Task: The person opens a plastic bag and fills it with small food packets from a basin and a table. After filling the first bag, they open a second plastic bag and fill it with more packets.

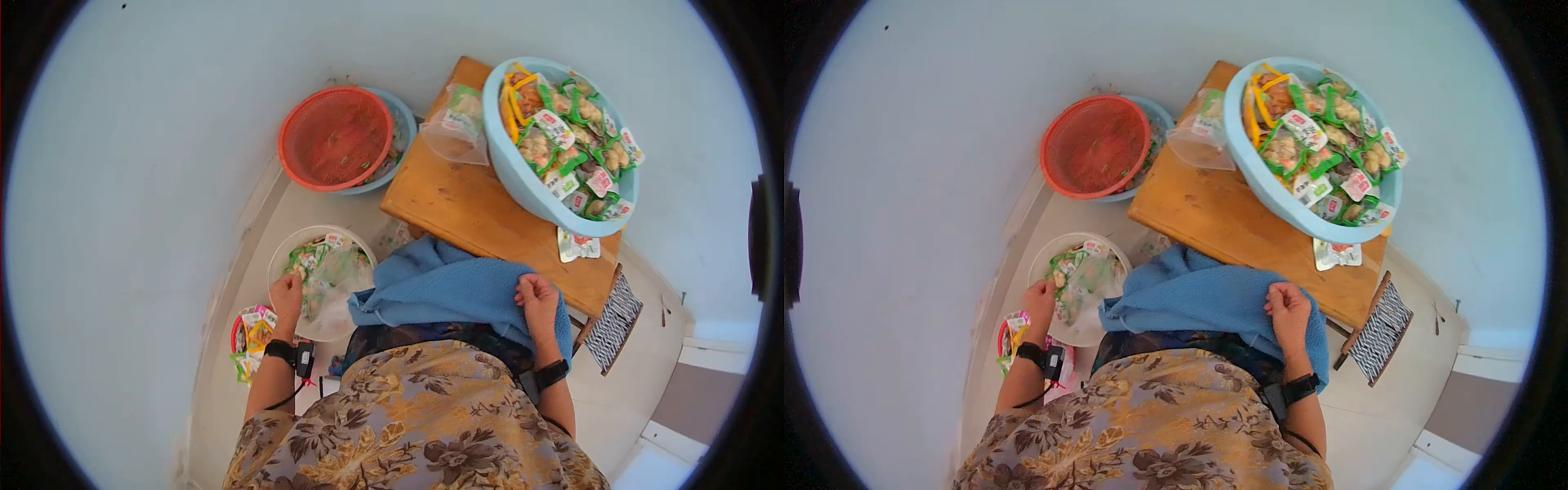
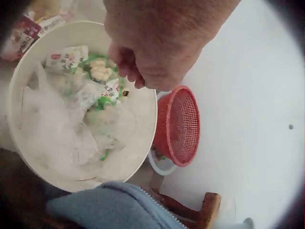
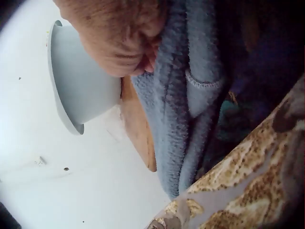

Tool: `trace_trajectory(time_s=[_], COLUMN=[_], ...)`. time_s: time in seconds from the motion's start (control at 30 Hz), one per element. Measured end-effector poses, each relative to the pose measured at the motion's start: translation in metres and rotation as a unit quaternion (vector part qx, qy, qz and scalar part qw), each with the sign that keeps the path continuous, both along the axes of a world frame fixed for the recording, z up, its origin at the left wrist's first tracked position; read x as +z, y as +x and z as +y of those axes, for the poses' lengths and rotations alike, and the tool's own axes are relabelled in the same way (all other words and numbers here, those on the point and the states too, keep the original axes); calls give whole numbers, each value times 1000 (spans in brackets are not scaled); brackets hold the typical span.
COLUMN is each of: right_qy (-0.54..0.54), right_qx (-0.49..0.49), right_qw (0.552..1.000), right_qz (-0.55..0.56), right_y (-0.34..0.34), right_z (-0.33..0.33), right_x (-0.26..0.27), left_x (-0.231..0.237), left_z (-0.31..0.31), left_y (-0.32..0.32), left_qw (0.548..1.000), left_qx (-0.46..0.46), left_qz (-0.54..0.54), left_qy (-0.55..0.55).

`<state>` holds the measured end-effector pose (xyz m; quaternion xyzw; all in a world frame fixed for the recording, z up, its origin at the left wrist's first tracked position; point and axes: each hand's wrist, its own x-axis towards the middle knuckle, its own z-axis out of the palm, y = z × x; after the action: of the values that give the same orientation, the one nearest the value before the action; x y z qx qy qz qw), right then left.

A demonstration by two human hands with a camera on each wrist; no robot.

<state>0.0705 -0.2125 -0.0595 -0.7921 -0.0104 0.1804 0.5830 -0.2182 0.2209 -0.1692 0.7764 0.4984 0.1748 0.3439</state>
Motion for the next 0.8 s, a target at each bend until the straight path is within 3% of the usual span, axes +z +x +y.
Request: trace_trajectory(time_s=[0.07, 0.13, 0.3, 0.43, 0.67, 0.8], right_qy=[6, 24, -23, -38, -38, -30], right_qx=[8, 16, 35, 28, 24, 32], right_qw=[1000, 1000, 999, 999, 999, 999], right_qz=[0, -3, -17, -16, -17, -22], right_y=[3, 4, 4, 4, 3, 4], right_z=[-3, -9, -5, -3, -2, -5], right_x=[-5, -13, -5, -3, -3, -6], left_x=[-30, -50, -51, -79, -65, -80], left_z=[4, 4, -13, -18, -31, -20], left_y=[-18, -30, -41, -57, -16, -10], left_qw=[996, 996, 996, 995, 994, 978], left_qx=[-28, -7, -13, -29, -8, -139], left_qz=[64, 87, 74, 86, 79, 151], left_qy=[50, 3, 56, 28, -74, -39])
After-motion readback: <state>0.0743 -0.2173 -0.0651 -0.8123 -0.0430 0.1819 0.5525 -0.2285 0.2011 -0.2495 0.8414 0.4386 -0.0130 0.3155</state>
